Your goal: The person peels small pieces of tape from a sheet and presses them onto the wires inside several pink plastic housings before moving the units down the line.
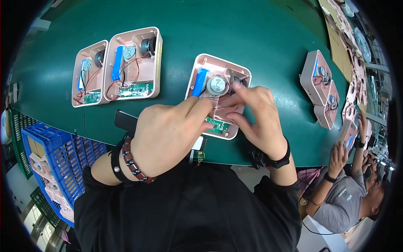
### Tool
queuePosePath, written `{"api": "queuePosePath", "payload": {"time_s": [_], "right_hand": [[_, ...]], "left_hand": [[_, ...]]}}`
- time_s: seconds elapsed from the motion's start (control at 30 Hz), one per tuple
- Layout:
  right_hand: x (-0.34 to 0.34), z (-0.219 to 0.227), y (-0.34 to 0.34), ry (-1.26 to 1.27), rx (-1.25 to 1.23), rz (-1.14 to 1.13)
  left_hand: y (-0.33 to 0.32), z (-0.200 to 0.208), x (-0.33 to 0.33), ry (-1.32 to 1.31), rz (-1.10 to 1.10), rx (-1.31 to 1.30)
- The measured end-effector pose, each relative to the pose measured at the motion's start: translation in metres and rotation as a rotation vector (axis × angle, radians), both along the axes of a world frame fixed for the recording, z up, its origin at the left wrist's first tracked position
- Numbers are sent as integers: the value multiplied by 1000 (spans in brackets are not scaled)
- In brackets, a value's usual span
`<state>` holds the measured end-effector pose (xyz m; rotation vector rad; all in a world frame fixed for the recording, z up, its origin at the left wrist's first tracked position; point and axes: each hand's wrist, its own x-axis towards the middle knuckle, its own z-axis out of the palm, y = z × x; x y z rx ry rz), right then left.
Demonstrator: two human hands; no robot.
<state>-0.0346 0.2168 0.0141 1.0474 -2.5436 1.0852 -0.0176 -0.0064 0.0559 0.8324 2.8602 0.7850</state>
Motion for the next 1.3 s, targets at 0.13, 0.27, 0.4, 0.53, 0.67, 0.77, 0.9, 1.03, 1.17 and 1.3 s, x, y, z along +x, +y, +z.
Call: {"api": "queuePosePath", "payload": {"time_s": [0.13, 0.27, 0.4, 0.53, 0.67, 0.77, 0.9, 1.03, 1.17, 1.3], "right_hand": [[-1, -7, -7, -46, -35, 91], [-1, -9, -14, -96, -18, 82], [-5, -5, -17, -138, 7, 79], [-1, -10, -16, -205, -119, 48], [-4, -10, -13, -178, -151, 62], [-4, -8, -13, -140, -130, 69], [-2, -8, -15, -114, -110, 50], [0, -7, -15, -138, -70, 51], [-1, -4, -13, -192, -74, 19], [-4, -2, -7, -275, -242, -43]], "left_hand": [[-2, -3, -3, -9, 37, 39], [-2, -8, -7, -19, 17, 53], [-2, -22, -14, 66, -23, 70], [-1, -23, -13, 106, -23, 100], [-2, -26, -15, 100, -10, 132], [-3, -26, -15, 84, 14, 133], [-4, -27, -15, 64, 44, 118], [-5, -24, -15, 41, 19, 108], [-7, -22, -16, -9, -2, 88], [-8, -23, -15, -25, -6, 123]]}}
